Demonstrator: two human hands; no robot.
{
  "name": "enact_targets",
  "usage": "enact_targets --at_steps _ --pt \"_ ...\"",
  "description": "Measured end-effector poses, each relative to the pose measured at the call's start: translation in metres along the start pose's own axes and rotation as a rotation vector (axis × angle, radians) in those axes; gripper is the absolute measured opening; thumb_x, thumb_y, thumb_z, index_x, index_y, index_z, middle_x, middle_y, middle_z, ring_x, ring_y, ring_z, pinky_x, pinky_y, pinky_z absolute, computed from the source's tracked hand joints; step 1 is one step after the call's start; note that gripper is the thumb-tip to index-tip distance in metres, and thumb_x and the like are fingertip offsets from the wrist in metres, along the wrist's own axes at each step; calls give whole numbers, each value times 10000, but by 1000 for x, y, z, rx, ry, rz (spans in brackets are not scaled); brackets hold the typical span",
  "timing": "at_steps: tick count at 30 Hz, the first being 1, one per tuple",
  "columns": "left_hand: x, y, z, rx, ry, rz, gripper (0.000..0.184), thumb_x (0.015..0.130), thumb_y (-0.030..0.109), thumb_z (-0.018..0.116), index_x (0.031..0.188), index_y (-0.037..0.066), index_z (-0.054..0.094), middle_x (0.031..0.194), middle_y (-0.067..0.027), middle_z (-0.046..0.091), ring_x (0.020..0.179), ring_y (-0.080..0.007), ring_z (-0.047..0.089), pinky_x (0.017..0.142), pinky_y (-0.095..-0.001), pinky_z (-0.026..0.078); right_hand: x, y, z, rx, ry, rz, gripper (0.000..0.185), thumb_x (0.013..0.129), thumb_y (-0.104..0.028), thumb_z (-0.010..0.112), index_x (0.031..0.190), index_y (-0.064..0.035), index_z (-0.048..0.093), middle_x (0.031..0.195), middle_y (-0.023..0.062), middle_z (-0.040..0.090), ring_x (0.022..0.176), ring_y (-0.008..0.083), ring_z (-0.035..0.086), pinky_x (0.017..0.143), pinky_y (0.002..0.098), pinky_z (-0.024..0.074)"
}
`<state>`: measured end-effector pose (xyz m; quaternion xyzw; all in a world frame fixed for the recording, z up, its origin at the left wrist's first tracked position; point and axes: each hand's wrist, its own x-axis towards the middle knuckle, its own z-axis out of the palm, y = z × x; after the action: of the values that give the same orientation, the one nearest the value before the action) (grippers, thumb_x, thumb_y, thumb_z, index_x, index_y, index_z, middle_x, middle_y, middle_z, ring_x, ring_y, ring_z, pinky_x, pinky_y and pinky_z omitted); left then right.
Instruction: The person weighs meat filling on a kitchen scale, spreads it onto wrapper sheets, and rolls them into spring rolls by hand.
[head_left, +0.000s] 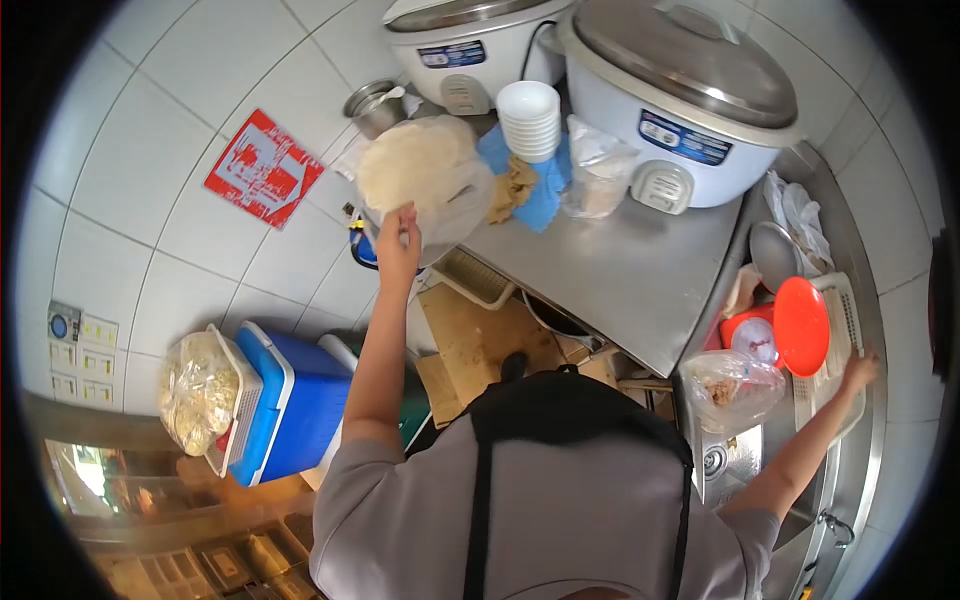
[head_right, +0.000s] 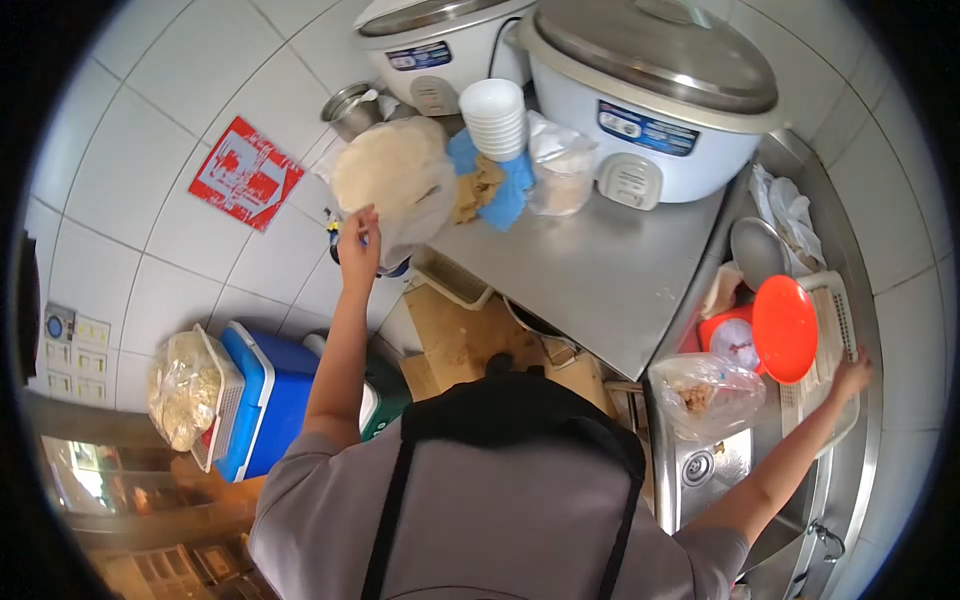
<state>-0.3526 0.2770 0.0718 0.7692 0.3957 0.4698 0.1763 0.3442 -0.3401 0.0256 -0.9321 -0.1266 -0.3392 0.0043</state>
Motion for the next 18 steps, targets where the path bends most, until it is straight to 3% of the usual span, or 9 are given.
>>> enact_targets --at_steps 2,5,6,9,12,15,18 --pt "21 -26 1 -42 94 -103 177 862 58 541 1018 -4 596 947 -126 640 825 -176 629 678 -264 507 17 5 -31 6 13 182 380 773 -352 671 1120 -205 619 1076 208 574 967 342 572 803 447 466" --pt "49 -41 6 -16 187 -128 178 833 43 562 1004 4 598 937 -130 637 832 -203 625 705 -286 502 26 -4 -79 302 198 180 384 802 -391 641 1141 -212 619 1068 195 581 961 329 569 805 426 458" --pt "57 -62 6 221 170 -63 229 772 68 626 993 15 607 921 -129 629 855 -240 605 758 -333 489 27 -16 -101 346 237 142 383 810 -393 634 1147 -214 618 1073 185 579 971 320 561 810 414 453" --pt "63 -110 17 453 -91 82 258 709 96 648 958 35 620 931 -126 593 944 -297 537 821 -378 463 20 -62 -171 454 288 74 371 835 -389 614 1162 -214 614 1091 153 566 1003 291 536 829 381 437" --pt "70 -176 36 544 -329 303 240 709 205 676 892 51 658 897 -136 613 899 -297 563 803 -389 460 8 -91 -209 550 241 100 346 862 -355 594 1170 -199 611 1112 126 543 1039 253 510 854 355 421" --pt "68 -130 24 413 -253 -14 218 711 211 661 863 54 663 906 -112 612 968 -312 527 808 -392 465 -12 -125 -247 664 213 99 330 882 -314 576 1175 -165 605 1127 107 526 1058 222 499 883 337 409" --pt "76 -148 21 355 -321 -134 217 702 221 668 850 62 663 921 -86 613 955 -312 520 809 -397 461 -35 -164 -283 809 179 116 325 903 -269 550 1184 -111 589 1153 98 520 1069 202 495 917 323 399"
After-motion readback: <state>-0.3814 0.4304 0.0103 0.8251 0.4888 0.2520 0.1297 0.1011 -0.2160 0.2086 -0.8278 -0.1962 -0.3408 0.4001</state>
